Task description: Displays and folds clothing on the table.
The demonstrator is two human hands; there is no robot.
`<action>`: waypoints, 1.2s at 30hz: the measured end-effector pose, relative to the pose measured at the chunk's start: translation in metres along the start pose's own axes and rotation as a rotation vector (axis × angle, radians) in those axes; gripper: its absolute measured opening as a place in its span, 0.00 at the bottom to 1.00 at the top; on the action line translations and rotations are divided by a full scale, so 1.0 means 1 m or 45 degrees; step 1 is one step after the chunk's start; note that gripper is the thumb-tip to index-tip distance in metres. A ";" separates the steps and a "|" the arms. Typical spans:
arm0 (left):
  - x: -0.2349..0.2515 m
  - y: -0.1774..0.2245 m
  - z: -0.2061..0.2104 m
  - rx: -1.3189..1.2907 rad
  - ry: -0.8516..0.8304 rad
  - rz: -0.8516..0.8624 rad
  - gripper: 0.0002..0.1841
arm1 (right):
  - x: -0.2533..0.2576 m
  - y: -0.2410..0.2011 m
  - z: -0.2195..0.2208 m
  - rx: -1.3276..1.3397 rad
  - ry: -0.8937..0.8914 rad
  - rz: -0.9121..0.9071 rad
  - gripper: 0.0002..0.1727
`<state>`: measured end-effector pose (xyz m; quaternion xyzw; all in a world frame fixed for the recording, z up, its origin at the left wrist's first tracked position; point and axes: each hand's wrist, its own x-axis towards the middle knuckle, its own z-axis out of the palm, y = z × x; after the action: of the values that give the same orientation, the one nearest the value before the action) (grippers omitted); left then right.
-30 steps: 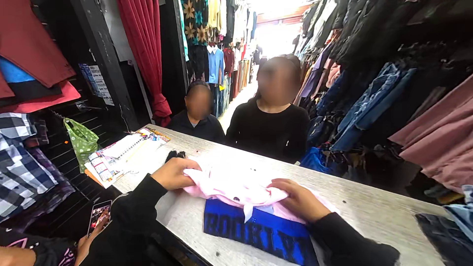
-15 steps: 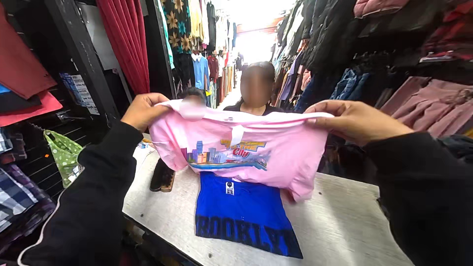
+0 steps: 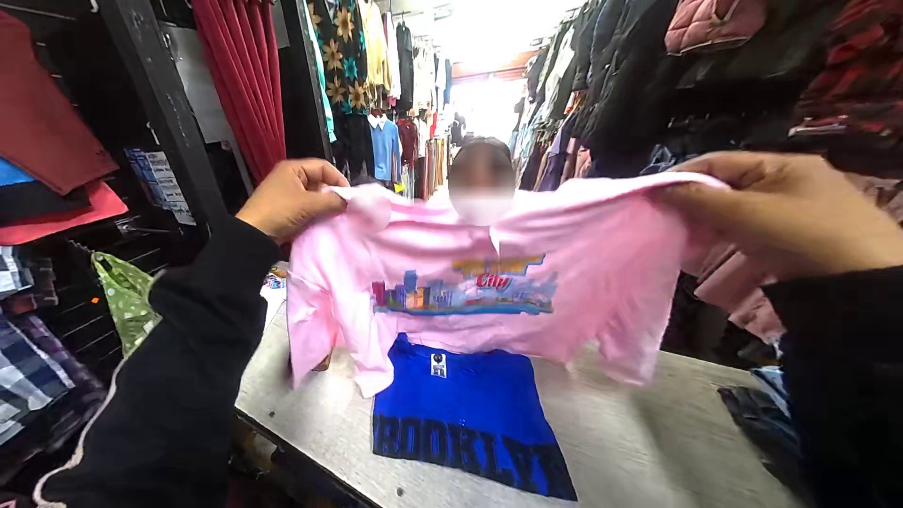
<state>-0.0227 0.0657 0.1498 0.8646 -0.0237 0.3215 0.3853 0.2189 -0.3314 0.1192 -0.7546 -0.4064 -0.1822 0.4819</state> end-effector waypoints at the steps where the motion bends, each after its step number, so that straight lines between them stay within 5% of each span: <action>1: -0.008 -0.003 0.009 0.036 -0.060 -0.009 0.07 | -0.009 0.001 0.004 -0.019 -0.064 0.039 0.08; 6: -0.047 -0.036 0.042 0.148 -0.562 -0.138 0.07 | -0.036 0.030 0.025 0.014 -0.532 0.265 0.07; 9: -0.070 -0.061 0.043 0.014 -0.729 -0.309 0.05 | -0.047 0.013 0.036 -0.039 -0.593 0.560 0.14; 13: -0.094 -0.093 0.033 -0.289 -0.513 -0.470 0.08 | -0.054 0.036 0.036 0.109 -0.523 0.622 0.12; 17: -0.094 -0.088 0.025 -0.301 -0.260 -0.457 0.07 | -0.049 0.098 0.033 0.372 -0.418 0.272 0.10; 20: -0.074 -0.062 0.013 0.007 -0.117 -0.287 0.06 | -0.036 0.080 0.029 0.079 -0.182 0.184 0.05; 24: -0.032 -0.013 -0.011 0.291 0.060 -0.225 0.07 | -0.013 0.038 0.004 -0.377 0.029 0.090 0.15; 30: 0.015 0.058 -0.016 -0.058 0.141 -0.210 0.04 | 0.033 0.015 -0.026 -0.211 0.193 0.048 0.18; 34: 0.038 0.066 -0.016 0.411 0.163 0.116 0.21 | 0.053 -0.001 -0.036 -0.359 0.238 -0.036 0.24; 36: 0.045 0.068 -0.014 0.668 0.185 0.224 0.18 | 0.059 -0.008 -0.038 -0.489 0.274 -0.130 0.27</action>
<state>-0.0145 0.0371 0.2271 0.9041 0.0130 0.4100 0.1197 0.2523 -0.3370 0.1810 -0.7871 -0.3481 -0.3599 0.3602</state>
